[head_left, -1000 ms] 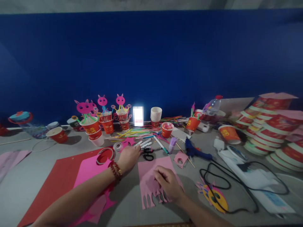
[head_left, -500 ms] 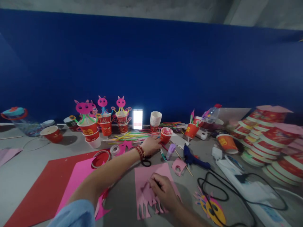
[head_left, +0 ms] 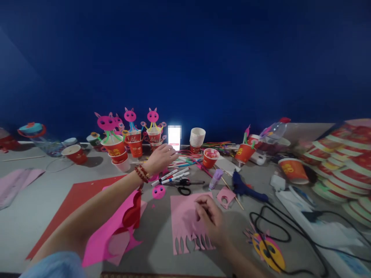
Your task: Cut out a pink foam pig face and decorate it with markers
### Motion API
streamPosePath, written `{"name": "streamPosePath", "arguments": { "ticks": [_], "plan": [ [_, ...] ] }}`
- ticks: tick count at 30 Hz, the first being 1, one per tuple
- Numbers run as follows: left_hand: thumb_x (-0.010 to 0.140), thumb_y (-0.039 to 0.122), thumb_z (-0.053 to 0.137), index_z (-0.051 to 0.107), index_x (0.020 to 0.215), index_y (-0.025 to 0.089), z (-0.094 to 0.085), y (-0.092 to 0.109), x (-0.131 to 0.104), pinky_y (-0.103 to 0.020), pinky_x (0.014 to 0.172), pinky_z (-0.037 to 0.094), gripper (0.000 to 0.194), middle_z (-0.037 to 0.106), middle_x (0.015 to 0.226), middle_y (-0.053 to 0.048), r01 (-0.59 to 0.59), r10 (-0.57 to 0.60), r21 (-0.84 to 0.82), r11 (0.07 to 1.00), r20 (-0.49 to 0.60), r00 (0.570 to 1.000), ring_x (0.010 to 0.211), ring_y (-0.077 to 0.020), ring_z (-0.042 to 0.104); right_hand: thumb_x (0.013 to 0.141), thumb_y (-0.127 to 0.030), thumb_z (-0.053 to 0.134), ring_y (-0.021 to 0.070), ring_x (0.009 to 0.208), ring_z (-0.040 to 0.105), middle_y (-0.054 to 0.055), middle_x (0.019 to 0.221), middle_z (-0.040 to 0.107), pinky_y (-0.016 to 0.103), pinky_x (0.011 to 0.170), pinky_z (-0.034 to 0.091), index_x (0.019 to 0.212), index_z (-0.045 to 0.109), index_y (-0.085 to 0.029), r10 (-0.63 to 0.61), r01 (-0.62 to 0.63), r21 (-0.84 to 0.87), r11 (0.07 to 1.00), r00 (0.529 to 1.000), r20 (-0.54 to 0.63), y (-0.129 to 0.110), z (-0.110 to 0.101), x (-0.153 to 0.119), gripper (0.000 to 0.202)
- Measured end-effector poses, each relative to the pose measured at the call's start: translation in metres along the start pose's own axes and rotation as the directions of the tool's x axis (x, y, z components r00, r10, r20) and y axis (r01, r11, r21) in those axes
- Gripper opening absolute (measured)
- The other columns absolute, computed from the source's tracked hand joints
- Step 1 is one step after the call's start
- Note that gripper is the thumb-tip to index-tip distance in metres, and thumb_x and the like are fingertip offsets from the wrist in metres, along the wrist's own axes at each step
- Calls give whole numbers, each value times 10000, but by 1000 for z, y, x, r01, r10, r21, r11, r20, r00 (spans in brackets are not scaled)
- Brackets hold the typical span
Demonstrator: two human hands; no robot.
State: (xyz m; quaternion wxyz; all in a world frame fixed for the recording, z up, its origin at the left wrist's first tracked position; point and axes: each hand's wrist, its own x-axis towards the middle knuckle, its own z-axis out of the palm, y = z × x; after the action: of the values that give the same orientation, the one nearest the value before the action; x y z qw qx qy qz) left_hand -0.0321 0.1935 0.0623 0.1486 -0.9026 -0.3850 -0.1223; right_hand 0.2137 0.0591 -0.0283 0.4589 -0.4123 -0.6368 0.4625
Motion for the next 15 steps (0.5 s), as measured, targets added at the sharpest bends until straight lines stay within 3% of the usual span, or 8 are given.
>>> {"name": "streamPosePath", "arguments": {
  "ticks": [4, 8, 12, 15],
  "plan": [
    [989, 184, 412, 613, 1075, 155, -14, 9, -22, -429, 926, 417, 220, 630, 1003, -121, 97, -97, -2, 995, -34, 995, 1012, -271, 535, 970, -380, 491, 166, 635, 562, -17, 673, 562, 254, 596, 426, 1107, 547, -201, -44, 42, -42, 998, 997, -63, 5, -3, 3, 232],
    [1002, 302, 428, 564, 1176, 149, -14, 30, -33, -390, 861, 458, 269, 653, 962, -111, 132, -136, -66, 989, -47, 990, 950, -258, 585, 957, -353, 508, 180, 688, 600, 25, 800, 639, 265, 626, 468, 1263, 523, -195, -104, 89, -177, 980, 992, -76, 5, -3, 5, 345],
    [1006, 352, 427, 553, 1182, 156, -10, 48, -43, -355, 849, 472, 292, 669, 984, -106, 80, -88, -149, 986, -48, 995, 954, -241, 611, 951, -330, 513, 179, 701, 616, 63, 954, 673, 271, 636, 498, 1407, 440, -206, -129, 113, -308, 945, 991, -33, -1, -2, 7, 478],
    [1005, 332, 431, 594, 1095, 177, -9, 50, -48, -341, 847, 465, 242, 669, 968, -88, 27, -37, -185, 982, -47, 998, 942, -230, 605, 945, -314, 518, 172, 664, 606, 63, 960, 683, 283, 644, 508, 1431, 431, -215, -145, 153, -360, 920, 988, 51, -9, 0, 9, 504]
  ]
}}
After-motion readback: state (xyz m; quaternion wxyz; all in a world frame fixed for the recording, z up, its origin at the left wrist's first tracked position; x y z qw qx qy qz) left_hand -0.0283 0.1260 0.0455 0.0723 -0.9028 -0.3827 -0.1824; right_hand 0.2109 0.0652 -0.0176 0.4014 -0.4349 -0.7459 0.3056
